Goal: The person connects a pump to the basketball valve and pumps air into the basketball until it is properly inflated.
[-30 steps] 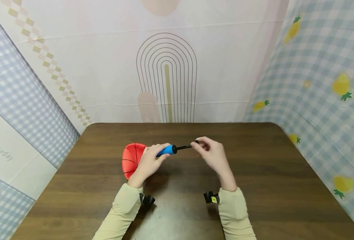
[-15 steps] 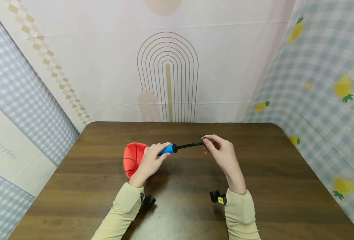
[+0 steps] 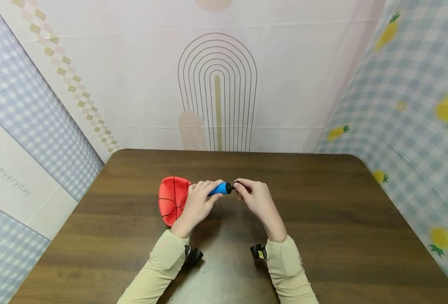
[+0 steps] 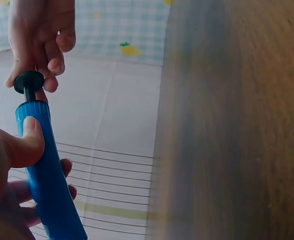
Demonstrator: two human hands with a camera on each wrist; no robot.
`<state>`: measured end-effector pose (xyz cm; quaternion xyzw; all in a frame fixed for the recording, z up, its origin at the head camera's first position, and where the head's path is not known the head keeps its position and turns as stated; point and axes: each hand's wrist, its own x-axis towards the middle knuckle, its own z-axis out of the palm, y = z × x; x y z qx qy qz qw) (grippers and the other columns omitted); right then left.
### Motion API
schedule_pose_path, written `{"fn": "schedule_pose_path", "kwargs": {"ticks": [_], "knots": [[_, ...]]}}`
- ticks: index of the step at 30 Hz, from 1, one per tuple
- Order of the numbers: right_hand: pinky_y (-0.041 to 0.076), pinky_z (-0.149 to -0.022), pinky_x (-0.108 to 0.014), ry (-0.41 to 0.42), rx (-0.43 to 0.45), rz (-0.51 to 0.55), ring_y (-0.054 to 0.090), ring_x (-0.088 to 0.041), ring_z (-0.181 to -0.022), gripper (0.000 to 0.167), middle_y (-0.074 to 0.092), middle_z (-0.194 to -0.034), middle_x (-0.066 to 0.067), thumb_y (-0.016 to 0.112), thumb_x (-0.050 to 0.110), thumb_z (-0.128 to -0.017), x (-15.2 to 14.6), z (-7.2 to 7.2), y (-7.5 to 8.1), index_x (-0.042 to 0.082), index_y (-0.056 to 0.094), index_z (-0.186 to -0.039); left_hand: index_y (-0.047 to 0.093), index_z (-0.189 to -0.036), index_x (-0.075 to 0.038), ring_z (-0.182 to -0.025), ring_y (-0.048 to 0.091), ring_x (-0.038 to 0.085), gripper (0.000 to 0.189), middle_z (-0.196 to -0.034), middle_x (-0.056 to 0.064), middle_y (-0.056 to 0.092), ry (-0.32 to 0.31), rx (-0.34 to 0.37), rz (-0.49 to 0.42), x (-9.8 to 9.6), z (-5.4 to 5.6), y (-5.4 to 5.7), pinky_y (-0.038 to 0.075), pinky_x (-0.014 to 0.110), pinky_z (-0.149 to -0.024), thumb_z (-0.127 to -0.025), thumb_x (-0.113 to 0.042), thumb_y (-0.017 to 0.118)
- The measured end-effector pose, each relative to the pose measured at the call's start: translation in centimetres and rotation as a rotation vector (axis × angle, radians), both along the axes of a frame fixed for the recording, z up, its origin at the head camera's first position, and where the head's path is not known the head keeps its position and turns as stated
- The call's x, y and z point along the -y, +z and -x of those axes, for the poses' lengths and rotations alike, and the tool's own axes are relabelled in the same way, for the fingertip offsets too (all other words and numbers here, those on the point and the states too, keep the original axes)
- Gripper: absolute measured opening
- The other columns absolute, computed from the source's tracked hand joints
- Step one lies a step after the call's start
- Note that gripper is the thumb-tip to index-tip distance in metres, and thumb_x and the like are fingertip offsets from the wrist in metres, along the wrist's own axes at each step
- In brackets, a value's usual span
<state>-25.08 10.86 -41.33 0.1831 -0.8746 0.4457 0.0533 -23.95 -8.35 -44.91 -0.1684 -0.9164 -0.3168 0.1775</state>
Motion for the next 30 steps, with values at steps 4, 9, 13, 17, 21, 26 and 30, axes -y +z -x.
{"fn": "schedule_pose_path", "kwargs": {"ticks": [4, 9, 13, 17, 21, 26, 30], "knots": [[0.047, -0.059, -0.023, -0.002, -0.016, -0.044, 0.062, -0.012, -0.069, 0.029, 0.071, -0.087, -0.012, 0.064, 0.025, -0.094, 0.0, -0.2, 0.3, 0.003, 0.069, -0.112, 0.062, -0.126, -0.021, -0.105, 0.056, 0.025, 0.039, -0.112, 0.005, 0.068, -0.016, -0.007, -0.029, 0.3, 0.0, -0.1, 0.034, 0.049, -0.095, -0.088, -0.023, 0.069], [0.050, -0.063, -0.024, -0.048, -0.046, -0.062, 0.063, -0.014, -0.073, 0.033, 0.071, -0.086, -0.009, 0.072, 0.028, -0.088, -0.4, -0.4, 0.5, 0.002, 0.071, -0.108, 0.061, -0.128, -0.021, -0.106, 0.056, 0.024, 0.040, -0.113, 0.004, 0.068, -0.039, -0.008, -0.024, 0.3, 0.2, -0.1, 0.034, 0.048, -0.095, -0.089, -0.023, 0.068], [0.049, -0.064, -0.024, -0.077, -0.042, -0.070, 0.062, -0.013, -0.073, 0.035, 0.072, -0.087, -0.010, 0.072, 0.031, -0.087, -1.4, -0.6, 1.2, 0.002, 0.071, -0.107, 0.059, -0.129, -0.023, -0.106, 0.056, 0.024, 0.039, -0.114, 0.003, 0.067, -0.049, 0.009, -0.005, 0.3, 0.2, -0.1, 0.034, 0.047, -0.095, -0.091, -0.025, 0.065], [0.048, -0.062, -0.020, -0.160, -0.068, -0.034, 0.063, -0.006, -0.068, 0.035, 0.073, -0.086, -0.011, 0.070, 0.035, -0.089, -3.2, -1.0, 2.4, 0.005, 0.072, -0.107, 0.057, -0.130, -0.022, -0.106, 0.055, 0.023, 0.038, -0.114, 0.003, 0.066, -0.029, 0.017, 0.004, 0.4, 0.3, -0.2, 0.036, 0.046, -0.094, -0.092, -0.028, 0.062], [0.046, -0.058, -0.017, -0.256, -0.105, 0.033, 0.061, 0.003, -0.060, 0.032, 0.072, -0.079, -0.008, 0.069, 0.034, -0.089, -5.2, -1.8, 3.6, 0.006, 0.072, -0.104, 0.055, -0.131, -0.023, -0.106, 0.055, 0.022, 0.038, -0.114, 0.002, 0.065, -0.032, 0.037, -0.003, 0.4, 0.3, -0.3, 0.039, 0.045, -0.092, -0.094, -0.031, 0.060], [0.047, -0.059, -0.016, -0.257, -0.116, 0.000, 0.061, 0.005, -0.062, 0.034, 0.071, -0.079, -0.003, 0.068, 0.036, -0.089, -5.8, -2.4, 4.4, 0.006, 0.072, -0.105, 0.054, -0.132, -0.025, -0.107, 0.054, 0.021, 0.038, -0.114, 0.001, 0.064, -0.050, 0.085, -0.023, 0.4, 0.3, -0.4, 0.042, 0.041, -0.087, -0.094, -0.031, 0.059], [0.046, -0.060, -0.014, -0.250, -0.130, -0.012, 0.062, 0.002, -0.063, 0.034, 0.072, -0.085, -0.011, 0.067, 0.033, -0.091, -5.5, -2.4, 4.4, 0.004, 0.071, -0.107, 0.055, -0.131, -0.024, -0.107, 0.054, 0.023, 0.038, -0.115, 0.002, 0.065, -0.041, 0.071, -0.035, 0.5, 0.2, -0.1, 0.042, 0.043, -0.088, -0.094, -0.030, 0.060]]}}
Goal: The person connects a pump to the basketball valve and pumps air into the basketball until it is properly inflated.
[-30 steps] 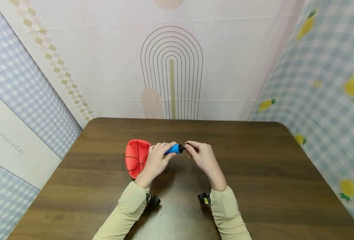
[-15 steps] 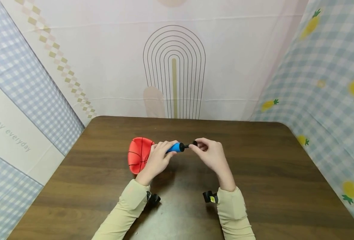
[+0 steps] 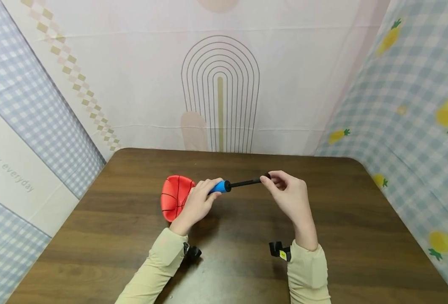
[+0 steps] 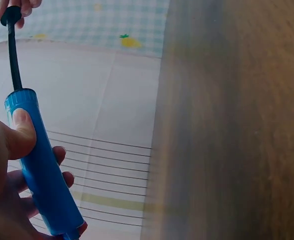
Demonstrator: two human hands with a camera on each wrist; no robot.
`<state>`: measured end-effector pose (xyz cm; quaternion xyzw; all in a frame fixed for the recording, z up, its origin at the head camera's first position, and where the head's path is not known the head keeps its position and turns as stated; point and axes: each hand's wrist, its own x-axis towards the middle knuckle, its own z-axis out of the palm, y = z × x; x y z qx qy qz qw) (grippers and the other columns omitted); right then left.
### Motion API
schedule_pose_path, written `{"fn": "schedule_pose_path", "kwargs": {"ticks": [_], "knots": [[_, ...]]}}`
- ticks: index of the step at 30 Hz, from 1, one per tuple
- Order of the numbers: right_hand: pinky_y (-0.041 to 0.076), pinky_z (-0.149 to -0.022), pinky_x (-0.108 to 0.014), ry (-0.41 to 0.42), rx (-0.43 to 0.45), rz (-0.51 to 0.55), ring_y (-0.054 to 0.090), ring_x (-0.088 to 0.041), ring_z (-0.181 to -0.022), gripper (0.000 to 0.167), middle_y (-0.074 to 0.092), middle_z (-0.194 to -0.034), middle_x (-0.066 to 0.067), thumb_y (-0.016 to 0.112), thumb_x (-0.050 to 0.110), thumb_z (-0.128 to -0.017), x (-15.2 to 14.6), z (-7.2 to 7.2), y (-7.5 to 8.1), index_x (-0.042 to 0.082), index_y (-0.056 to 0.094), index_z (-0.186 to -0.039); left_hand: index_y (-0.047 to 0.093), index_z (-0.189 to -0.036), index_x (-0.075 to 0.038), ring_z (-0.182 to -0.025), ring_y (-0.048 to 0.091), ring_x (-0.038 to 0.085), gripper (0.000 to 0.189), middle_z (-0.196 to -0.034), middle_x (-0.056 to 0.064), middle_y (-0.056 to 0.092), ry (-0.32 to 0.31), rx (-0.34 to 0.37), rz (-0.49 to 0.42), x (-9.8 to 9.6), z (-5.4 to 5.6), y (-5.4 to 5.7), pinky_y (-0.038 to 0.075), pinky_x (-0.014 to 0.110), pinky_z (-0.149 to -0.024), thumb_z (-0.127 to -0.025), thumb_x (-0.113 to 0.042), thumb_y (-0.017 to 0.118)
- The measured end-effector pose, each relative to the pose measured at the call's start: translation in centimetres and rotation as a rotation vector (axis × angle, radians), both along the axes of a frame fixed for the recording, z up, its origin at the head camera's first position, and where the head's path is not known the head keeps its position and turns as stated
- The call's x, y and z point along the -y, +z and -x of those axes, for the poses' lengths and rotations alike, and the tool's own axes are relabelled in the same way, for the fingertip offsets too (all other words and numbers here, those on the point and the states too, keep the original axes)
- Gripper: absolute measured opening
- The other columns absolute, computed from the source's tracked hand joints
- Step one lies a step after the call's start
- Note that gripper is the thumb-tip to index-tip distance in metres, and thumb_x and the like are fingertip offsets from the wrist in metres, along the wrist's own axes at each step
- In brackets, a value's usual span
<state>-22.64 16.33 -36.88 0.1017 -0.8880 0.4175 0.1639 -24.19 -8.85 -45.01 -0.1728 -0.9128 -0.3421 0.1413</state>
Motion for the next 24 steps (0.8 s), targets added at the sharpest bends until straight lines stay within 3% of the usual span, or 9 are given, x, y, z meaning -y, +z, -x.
{"fn": "schedule_pose_path", "kwargs": {"ticks": [7, 12, 16, 24], "knots": [[0.046, -0.063, -0.019, 0.020, 0.084, -0.018, 0.060, 0.000, -0.064, 0.039, 0.071, -0.091, -0.015, 0.063, 0.033, -0.094, 2.0, 0.8, -1.1, 0.001, 0.067, -0.116, 0.056, -0.130, -0.024, -0.106, 0.055, 0.022, 0.038, -0.113, 0.002, 0.065, -0.010, -0.009, 0.009, -0.1, 0.0, -0.1, 0.041, 0.044, -0.090, -0.093, -0.029, 0.061], [0.047, -0.063, -0.027, 0.064, 0.052, -0.110, 0.058, -0.015, -0.068, 0.036, 0.069, -0.083, -0.014, 0.066, 0.027, -0.092, 4.9, 1.4, -2.7, -0.002, 0.068, -0.112, 0.057, -0.130, -0.022, -0.105, 0.056, 0.024, 0.038, -0.113, 0.004, 0.066, -0.012, -0.017, 0.015, -0.6, -0.1, -0.1, 0.042, 0.044, -0.088, -0.093, -0.028, 0.062], [0.047, -0.062, -0.031, 0.091, 0.051, -0.170, 0.058, -0.020, -0.067, 0.036, 0.067, -0.080, -0.013, 0.067, 0.025, -0.091, 6.2, 1.6, -3.7, -0.004, 0.067, -0.113, 0.058, -0.129, -0.021, -0.106, 0.057, 0.026, 0.038, -0.113, 0.005, 0.066, 0.003, -0.040, 0.039, -0.9, -0.1, -0.3, 0.043, 0.047, -0.089, -0.092, -0.026, 0.063], [0.048, -0.063, -0.027, 0.159, 0.126, -0.088, 0.060, -0.016, -0.070, 0.033, 0.070, -0.082, -0.011, 0.071, 0.029, -0.088, 5.1, 1.9, -3.9, 0.001, 0.071, -0.105, 0.056, -0.133, -0.022, -0.108, 0.057, 0.024, 0.041, -0.117, 0.003, 0.066, -0.028, -0.015, 0.097, 0.0, 0.2, -0.4, 0.045, 0.045, -0.089, -0.093, -0.030, 0.062]]}}
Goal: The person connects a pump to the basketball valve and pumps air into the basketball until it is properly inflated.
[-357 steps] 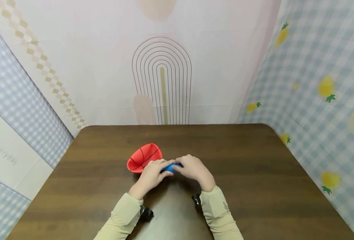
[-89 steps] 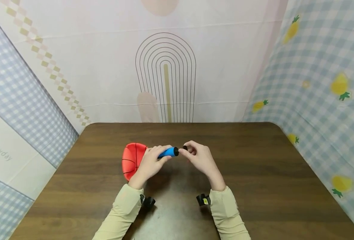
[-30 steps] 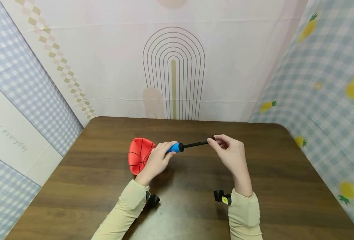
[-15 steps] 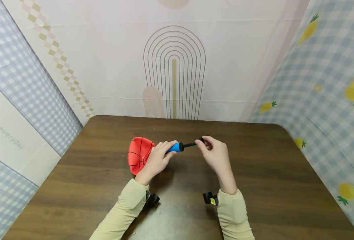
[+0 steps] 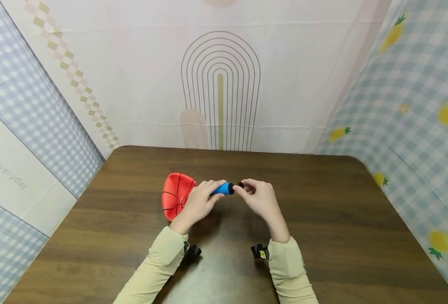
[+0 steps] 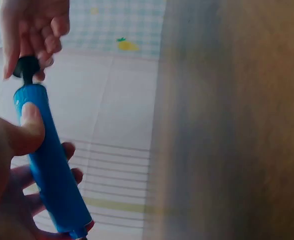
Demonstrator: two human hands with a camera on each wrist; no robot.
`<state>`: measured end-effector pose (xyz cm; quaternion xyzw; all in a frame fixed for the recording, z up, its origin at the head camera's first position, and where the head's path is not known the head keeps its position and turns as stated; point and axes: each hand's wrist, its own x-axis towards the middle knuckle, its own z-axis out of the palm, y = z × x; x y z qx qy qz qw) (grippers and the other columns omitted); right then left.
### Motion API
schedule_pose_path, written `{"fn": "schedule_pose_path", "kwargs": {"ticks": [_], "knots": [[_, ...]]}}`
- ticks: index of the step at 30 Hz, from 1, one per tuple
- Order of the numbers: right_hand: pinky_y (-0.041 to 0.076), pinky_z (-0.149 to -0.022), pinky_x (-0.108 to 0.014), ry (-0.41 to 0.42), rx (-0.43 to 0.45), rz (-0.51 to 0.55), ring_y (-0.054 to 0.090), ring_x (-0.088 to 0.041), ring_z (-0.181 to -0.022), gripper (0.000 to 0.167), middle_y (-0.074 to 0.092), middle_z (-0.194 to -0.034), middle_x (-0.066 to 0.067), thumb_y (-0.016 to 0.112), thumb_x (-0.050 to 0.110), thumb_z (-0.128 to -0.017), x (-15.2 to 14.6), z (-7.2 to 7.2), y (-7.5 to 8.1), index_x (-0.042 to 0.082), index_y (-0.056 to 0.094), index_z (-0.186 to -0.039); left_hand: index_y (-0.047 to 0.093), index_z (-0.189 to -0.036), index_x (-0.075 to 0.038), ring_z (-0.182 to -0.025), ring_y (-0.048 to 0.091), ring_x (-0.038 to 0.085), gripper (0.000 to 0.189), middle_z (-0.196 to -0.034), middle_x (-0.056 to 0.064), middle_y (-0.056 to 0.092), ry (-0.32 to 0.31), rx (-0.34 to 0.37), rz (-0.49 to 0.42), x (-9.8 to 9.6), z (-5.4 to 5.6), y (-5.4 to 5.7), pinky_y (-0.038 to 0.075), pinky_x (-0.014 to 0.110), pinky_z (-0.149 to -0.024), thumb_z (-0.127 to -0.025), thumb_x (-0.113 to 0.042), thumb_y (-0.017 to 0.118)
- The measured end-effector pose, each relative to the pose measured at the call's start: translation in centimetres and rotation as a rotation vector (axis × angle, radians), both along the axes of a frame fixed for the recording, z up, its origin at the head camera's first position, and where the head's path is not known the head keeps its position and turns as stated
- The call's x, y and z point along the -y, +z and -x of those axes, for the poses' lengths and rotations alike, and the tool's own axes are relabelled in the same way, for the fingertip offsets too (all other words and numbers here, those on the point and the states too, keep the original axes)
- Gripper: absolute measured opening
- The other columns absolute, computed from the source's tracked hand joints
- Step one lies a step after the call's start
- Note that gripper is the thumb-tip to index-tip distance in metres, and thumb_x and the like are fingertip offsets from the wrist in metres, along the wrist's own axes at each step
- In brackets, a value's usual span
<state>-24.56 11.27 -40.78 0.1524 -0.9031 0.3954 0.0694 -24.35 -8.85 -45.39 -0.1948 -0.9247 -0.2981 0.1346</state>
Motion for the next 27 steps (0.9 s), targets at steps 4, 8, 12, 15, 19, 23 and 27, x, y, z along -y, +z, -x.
{"fn": "schedule_pose_path", "kwargs": {"ticks": [4, 8, 12, 15, 19, 23, 27], "knots": [[0.049, -0.063, -0.027, -0.004, 0.026, 0.000, 0.061, -0.016, -0.072, 0.034, 0.071, -0.085, -0.011, 0.071, 0.032, -0.088, -1.3, 0.2, 0.8, 0.002, 0.072, -0.105, 0.057, -0.132, -0.024, -0.107, 0.058, 0.022, 0.040, -0.117, 0.002, 0.066, 0.004, -0.022, 0.021, 0.2, 0.3, 0.2, 0.045, 0.043, -0.088, -0.093, -0.031, 0.062], [0.048, -0.062, -0.024, -0.060, 0.015, 0.013, 0.064, -0.014, -0.071, 0.038, 0.073, -0.085, -0.012, 0.069, 0.038, -0.088, -3.3, 0.3, 2.0, 0.005, 0.072, -0.107, 0.058, -0.131, -0.024, -0.106, 0.058, 0.021, 0.039, -0.115, 0.001, 0.067, 0.025, -0.036, 0.014, 0.3, 0.7, 0.4, 0.045, 0.041, -0.084, -0.093, -0.030, 0.062], [0.048, -0.062, -0.020, -0.118, -0.011, 0.042, 0.064, -0.004, -0.066, 0.040, 0.074, -0.085, -0.013, 0.067, 0.040, -0.089, -5.7, 0.2, 3.3, 0.006, 0.072, -0.108, 0.058, -0.130, -0.025, -0.107, 0.058, 0.022, 0.038, -0.114, 0.001, 0.067, 0.042, -0.026, -0.014, 0.1, 1.1, 0.5, 0.044, 0.041, -0.085, -0.092, -0.028, 0.064], [0.049, -0.062, -0.019, -0.125, -0.016, 0.046, 0.062, 0.002, -0.064, 0.040, 0.074, -0.087, -0.014, 0.066, 0.040, -0.090, -6.7, 0.0, 3.8, 0.005, 0.071, -0.109, 0.058, -0.130, -0.025, -0.107, 0.058, 0.024, 0.039, -0.114, 0.002, 0.067, 0.031, -0.013, -0.032, 0.1, 1.1, 0.5, 0.044, 0.042, -0.085, -0.092, -0.027, 0.064], [0.049, -0.063, -0.021, -0.108, -0.007, 0.022, 0.062, 0.004, -0.064, 0.042, 0.074, -0.087, -0.014, 0.066, 0.042, -0.090, -6.9, 0.0, 3.9, 0.006, 0.071, -0.109, 0.057, -0.130, -0.025, -0.106, 0.057, 0.023, 0.039, -0.114, 0.002, 0.066, 0.027, -0.004, -0.042, 0.0, 1.1, 0.3, 0.044, 0.041, -0.085, -0.092, -0.027, 0.064], [0.049, -0.063, -0.020, -0.116, -0.007, 0.007, 0.061, 0.004, -0.065, 0.041, 0.074, -0.088, -0.013, 0.065, 0.040, -0.091, -6.8, 0.1, 3.7, 0.005, 0.070, -0.111, 0.057, -0.130, -0.026, -0.106, 0.056, 0.023, 0.038, -0.113, 0.002, 0.066, 0.024, 0.007, -0.054, 0.0, 1.0, 0.3, 0.043, 0.041, -0.086, -0.092, -0.027, 0.063], [0.049, -0.065, -0.022, -0.100, -0.021, -0.010, 0.064, -0.006, -0.072, 0.039, 0.073, -0.092, -0.014, 0.065, 0.034, -0.092, -5.8, 0.3, 3.2, 0.001, 0.068, -0.114, 0.056, -0.130, -0.027, -0.107, 0.055, 0.023, 0.038, -0.113, 0.002, 0.065, 0.013, 0.023, -0.062, -0.3, 1.0, 0.5, 0.041, 0.043, -0.088, -0.093, -0.027, 0.063]]}}
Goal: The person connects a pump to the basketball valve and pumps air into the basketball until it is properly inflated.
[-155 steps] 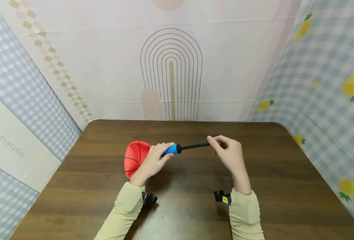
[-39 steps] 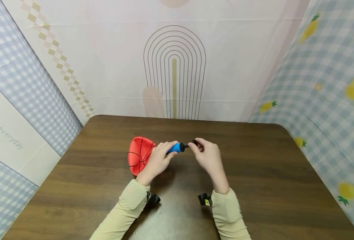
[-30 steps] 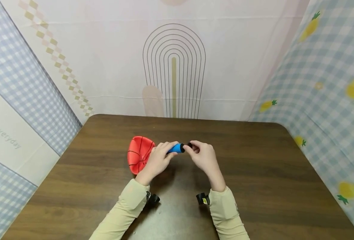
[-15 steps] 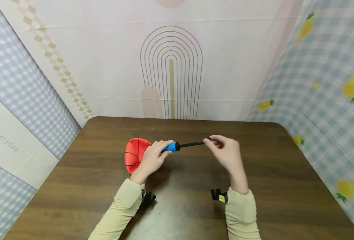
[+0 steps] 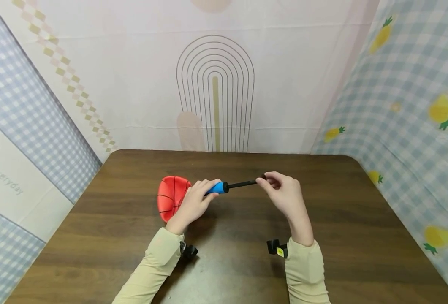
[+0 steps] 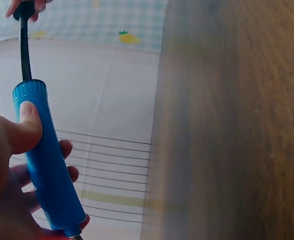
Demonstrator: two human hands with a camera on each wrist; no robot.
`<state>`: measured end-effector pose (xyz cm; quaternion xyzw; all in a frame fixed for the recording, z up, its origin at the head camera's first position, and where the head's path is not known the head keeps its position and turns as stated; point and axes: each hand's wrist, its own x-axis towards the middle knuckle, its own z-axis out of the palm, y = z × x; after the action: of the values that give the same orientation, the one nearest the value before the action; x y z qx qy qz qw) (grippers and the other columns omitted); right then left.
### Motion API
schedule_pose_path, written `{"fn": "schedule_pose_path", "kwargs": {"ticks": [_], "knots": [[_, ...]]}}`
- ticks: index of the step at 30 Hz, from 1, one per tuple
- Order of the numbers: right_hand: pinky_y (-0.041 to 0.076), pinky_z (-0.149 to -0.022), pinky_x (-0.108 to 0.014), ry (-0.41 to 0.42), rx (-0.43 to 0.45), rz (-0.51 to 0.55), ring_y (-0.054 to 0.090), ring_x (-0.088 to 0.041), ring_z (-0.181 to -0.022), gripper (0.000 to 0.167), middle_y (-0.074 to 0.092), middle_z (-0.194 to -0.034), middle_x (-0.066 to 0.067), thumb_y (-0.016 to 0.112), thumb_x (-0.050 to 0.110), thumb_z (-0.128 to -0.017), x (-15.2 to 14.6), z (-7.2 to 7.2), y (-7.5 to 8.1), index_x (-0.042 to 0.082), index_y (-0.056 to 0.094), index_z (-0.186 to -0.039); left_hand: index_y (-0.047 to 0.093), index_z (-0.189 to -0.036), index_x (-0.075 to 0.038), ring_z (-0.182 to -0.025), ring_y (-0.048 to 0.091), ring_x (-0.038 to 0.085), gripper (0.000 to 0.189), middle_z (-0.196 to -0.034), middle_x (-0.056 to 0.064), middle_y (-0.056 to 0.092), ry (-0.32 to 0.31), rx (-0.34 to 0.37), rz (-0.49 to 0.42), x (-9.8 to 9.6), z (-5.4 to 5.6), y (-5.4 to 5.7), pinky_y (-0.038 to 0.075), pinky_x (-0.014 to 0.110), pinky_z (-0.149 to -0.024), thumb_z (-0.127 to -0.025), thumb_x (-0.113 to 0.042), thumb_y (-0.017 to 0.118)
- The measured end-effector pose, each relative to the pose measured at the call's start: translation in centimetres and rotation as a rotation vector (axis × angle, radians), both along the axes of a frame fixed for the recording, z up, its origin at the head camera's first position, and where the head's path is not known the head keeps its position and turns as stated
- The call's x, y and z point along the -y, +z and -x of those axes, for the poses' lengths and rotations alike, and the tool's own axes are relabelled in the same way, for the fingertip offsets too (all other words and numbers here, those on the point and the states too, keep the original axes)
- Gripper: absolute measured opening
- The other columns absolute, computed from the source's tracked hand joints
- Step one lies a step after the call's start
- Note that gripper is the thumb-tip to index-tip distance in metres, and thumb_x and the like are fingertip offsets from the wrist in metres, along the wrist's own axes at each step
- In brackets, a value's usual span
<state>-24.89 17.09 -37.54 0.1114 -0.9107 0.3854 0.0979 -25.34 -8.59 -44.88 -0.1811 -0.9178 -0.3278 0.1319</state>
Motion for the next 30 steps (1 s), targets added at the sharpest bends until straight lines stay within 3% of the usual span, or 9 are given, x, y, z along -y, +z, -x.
{"fn": "schedule_pose_path", "kwargs": {"ticks": [5, 12, 16, 21, 26, 30], "knots": [[0.052, -0.070, -0.032, 0.071, -0.031, -0.038, 0.063, -0.021, -0.079, 0.035, 0.069, -0.091, -0.014, 0.067, 0.027, -0.091, 3.2, 0.5, -1.3, -0.001, 0.067, -0.112, 0.056, -0.131, -0.024, -0.108, 0.053, 0.024, 0.039, -0.114, 0.003, 0.065, 0.001, 0.001, -0.009, -0.5, 0.0, 0.1, 0.041, 0.045, -0.089, -0.093, -0.025, 0.062], [0.054, -0.067, -0.037, 0.144, -0.105, -0.068, 0.063, -0.022, -0.072, 0.031, 0.067, -0.082, -0.013, 0.070, 0.020, -0.089, 5.8, 1.0, -3.2, -0.005, 0.068, -0.106, 0.057, -0.131, -0.023, -0.108, 0.054, 0.025, 0.038, -0.116, 0.004, 0.065, 0.020, -0.028, 0.032, -0.9, -0.1, -0.1, 0.040, 0.045, -0.088, -0.094, -0.029, 0.061], [0.054, -0.068, -0.036, 0.138, -0.081, -0.046, 0.065, -0.022, -0.074, 0.031, 0.069, -0.084, -0.014, 0.071, 0.021, -0.088, 5.7, 1.1, -3.4, -0.004, 0.068, -0.105, 0.057, -0.131, -0.023, -0.107, 0.054, 0.024, 0.037, -0.115, 0.003, 0.065, 0.013, -0.042, 0.039, -0.6, -0.1, -0.3, 0.040, 0.044, -0.087, -0.094, -0.029, 0.061], [0.053, -0.069, -0.032, 0.124, -0.031, 0.002, 0.065, -0.020, -0.076, 0.032, 0.072, -0.087, -0.013, 0.072, 0.027, -0.087, 5.3, 1.0, -2.9, 0.000, 0.071, -0.103, 0.058, -0.131, -0.023, -0.108, 0.055, 0.024, 0.040, -0.114, 0.003, 0.065, -0.007, -0.056, 0.009, 0.1, -0.1, 0.0, 0.041, 0.046, -0.089, -0.092, -0.024, 0.064], [0.050, -0.069, -0.027, 0.051, -0.053, 0.030, 0.065, -0.019, -0.078, 0.032, 0.073, -0.090, -0.013, 0.071, 0.031, -0.088, 4.2, 0.5, -1.4, 0.003, 0.072, -0.103, 0.058, -0.131, -0.024, -0.110, 0.054, 0.025, 0.040, -0.115, 0.004, 0.065, -0.002, -0.046, -0.030, 0.7, 0.0, 0.4, 0.041, 0.046, -0.091, -0.092, -0.024, 0.064], [0.047, -0.065, -0.017, -0.037, -0.092, 0.069, 0.062, -0.001, -0.069, 0.031, 0.073, -0.088, -0.013, 0.070, 0.031, -0.089, 2.3, 0.0, -0.1, 0.004, 0.073, -0.103, 0.058, -0.130, -0.025, -0.109, 0.054, 0.025, 0.038, -0.113, 0.003, 0.065, 0.004, -0.046, -0.045, 1.0, 0.1, 0.6, 0.040, 0.045, -0.089, -0.092, -0.024, 0.064]]}}
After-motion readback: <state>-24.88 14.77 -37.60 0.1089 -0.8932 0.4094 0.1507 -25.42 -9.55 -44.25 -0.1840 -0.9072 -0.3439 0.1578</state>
